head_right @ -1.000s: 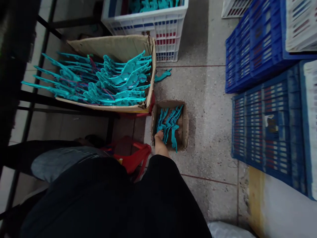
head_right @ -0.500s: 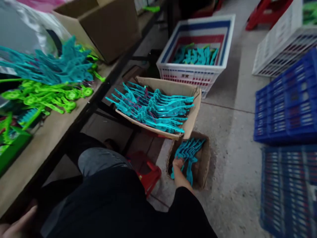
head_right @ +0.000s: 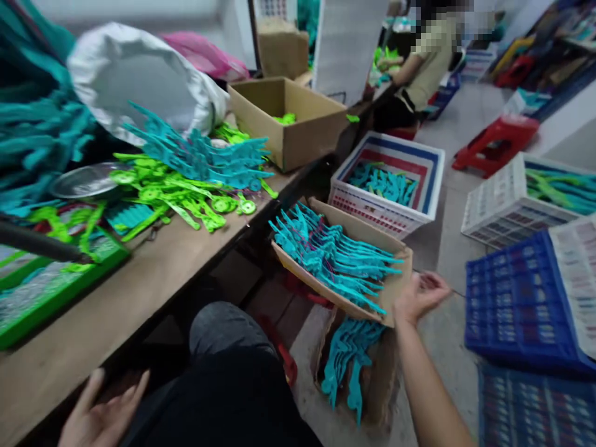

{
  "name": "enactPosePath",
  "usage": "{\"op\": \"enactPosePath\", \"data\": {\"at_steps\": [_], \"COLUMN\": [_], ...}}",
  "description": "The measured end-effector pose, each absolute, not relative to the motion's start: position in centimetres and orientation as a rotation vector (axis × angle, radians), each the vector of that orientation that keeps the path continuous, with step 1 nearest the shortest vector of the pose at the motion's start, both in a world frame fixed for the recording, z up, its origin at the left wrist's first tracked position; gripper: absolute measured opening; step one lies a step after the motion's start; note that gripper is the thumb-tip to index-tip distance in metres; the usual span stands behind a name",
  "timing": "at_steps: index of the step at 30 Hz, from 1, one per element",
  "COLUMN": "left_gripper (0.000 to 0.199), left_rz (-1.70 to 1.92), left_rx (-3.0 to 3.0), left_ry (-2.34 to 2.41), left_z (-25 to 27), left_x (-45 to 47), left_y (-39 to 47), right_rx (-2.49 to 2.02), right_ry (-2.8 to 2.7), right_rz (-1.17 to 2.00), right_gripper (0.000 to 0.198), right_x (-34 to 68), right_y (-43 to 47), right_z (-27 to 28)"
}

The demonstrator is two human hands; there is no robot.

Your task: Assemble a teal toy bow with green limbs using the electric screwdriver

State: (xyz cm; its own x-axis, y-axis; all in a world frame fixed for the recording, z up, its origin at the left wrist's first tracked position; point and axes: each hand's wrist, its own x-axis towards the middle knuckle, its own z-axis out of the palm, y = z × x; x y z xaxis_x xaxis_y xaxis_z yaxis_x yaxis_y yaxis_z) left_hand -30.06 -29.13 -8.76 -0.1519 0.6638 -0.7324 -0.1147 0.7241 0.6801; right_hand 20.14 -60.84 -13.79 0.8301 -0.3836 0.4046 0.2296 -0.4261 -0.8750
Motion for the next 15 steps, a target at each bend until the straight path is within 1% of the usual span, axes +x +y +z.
{"op": "enactPosePath", "data": {"at_steps": [3,5,7,9,12,15], "left_gripper": [0.028,0.027,0.037,0.048,0.051,0.052], "left_rz": [0.635,0.536,0.472,0.435,0.369,0.319], "left_rx": [0.272,0.368,0.584,0.774,0.920,1.024], "left_ry": [1.464,1.358,1.224,1.118,1.014,0.917], "left_z": [-7.3,-6.0,-4.5,-2.8,-0.5,1.2], "left_x": [-26.9,-26.0,-25.5,-25.0,-23.7,-22.2], "left_y": [-29.9,-30.2,-30.0,-29.3,-26.8,-23.4], "right_rx": [-1.843,-1.831,-1.832,-1.979,-2.109,-2.250], "right_ry": [-0.412,-0.901,-1.289,-1.542,-1.598,-1.573], "right_rz": [-0.447,-0.208,-0.117,-0.137,-0.165,-0.160], "right_gripper": [0.030,0.022,0.020,0.024,0.028,0.028], "right_x": [18.5,16.9,15.6,14.8,14.2,14.1], "right_y": [-48.8,-40.4,-32.2,-25.0,-16.7,-12.2], "right_z": [-9.3,-6.0,-2.7,0.3,2.9,2.9]}}
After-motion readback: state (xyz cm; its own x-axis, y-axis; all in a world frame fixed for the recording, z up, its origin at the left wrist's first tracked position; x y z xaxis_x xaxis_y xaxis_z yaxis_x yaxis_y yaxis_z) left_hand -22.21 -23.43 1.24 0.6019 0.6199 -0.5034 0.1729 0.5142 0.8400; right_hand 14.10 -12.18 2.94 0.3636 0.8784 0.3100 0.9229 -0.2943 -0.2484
